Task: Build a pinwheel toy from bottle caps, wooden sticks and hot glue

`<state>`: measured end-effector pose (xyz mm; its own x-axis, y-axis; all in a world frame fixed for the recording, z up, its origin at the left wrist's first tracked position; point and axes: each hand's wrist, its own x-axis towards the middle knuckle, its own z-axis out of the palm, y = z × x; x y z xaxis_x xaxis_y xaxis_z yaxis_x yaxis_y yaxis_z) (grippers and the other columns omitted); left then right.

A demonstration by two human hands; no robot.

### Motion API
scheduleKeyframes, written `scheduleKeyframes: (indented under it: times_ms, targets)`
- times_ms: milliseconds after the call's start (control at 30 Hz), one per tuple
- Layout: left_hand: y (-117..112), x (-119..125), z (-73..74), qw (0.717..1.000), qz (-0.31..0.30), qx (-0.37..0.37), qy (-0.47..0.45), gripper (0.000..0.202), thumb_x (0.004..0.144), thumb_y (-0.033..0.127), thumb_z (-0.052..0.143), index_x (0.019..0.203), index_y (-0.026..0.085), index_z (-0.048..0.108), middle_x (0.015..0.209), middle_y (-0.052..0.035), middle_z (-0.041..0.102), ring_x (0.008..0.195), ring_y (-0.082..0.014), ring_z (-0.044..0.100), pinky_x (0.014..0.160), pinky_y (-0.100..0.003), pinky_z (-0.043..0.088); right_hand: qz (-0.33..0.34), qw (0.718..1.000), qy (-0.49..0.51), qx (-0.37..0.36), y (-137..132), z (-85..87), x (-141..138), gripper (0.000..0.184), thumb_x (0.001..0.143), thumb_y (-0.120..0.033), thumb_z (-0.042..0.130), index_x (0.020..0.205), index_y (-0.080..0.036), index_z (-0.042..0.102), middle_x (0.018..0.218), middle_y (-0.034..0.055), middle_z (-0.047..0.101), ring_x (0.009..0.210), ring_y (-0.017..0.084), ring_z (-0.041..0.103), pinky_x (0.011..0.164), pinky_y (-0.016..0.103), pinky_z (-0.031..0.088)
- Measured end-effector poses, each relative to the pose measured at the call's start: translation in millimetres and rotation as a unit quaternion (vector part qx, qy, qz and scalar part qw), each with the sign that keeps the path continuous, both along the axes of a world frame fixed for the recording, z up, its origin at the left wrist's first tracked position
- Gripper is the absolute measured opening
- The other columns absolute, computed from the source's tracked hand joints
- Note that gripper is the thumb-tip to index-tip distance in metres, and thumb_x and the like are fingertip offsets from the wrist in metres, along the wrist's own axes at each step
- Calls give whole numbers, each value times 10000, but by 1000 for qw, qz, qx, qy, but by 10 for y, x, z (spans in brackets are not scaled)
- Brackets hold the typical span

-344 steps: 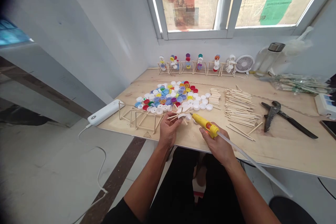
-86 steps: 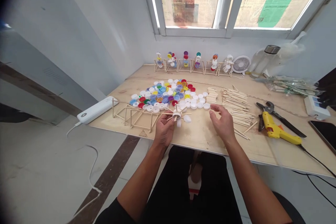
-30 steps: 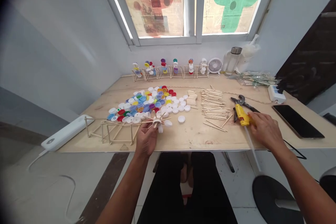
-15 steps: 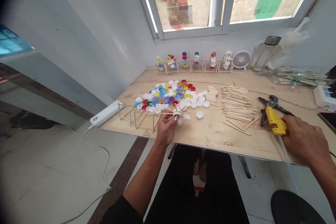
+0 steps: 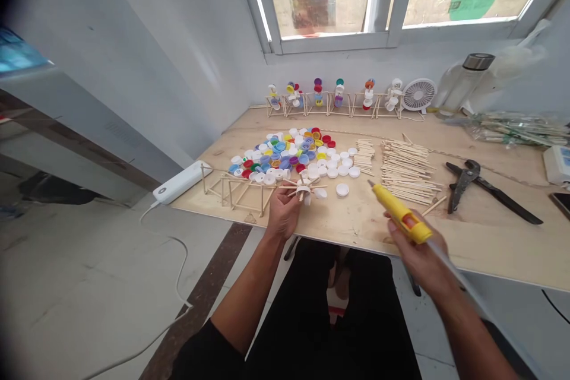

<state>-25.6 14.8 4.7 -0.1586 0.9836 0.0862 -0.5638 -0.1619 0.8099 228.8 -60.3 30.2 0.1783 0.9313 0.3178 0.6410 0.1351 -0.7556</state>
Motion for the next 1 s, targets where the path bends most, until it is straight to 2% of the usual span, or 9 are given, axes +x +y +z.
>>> scheduleKeyframes:
  times_ms: [133,233,333,700,1000]
  targets:
    - [7,-9,-20,1000,-5,-3,-3,367,547,217,833,823,177,594,753,3,661,729,-116,620,729,-241,454,71,996,38,-37,0,34,-396,304,825,-425,554,998,-182,615,886,59,674,853,211,642,681,287,503]
    - [12,-15,-33,1000,-6,-6,2,374,549,236,833,825,179,587,760,2,664,735,-122,625,733,-249,455,87,994,7,-63,23,45,-573,280,840,-432,528,965,-195,613,844,37,656,771,185,614,614,267,467]
    - [11,-17,-29,1000,-3,-5,6,381,548,275,834,816,179,580,763,-2,666,727,-127,629,721,-252,455,85,994,-16,-61,47,34,-682,262,843,-435,516,933,-203,600,815,18,634,716,158,580,626,260,445]
    - [8,-28,-46,1000,-11,0,18,371,570,254,823,833,183,572,780,1,663,748,-127,633,711,-241,464,43,996,-83,-4,36,51,-823,269,850,-473,490,797,-213,533,659,-12,525,556,126,445,542,250,354]
    - [-5,-14,-40,999,-2,0,33,375,562,247,827,834,186,576,759,12,633,724,-122,623,681,-233,476,35,992,-117,32,63,23,-846,309,857,-495,460,732,-215,496,657,-5,512,567,134,449,551,257,348]
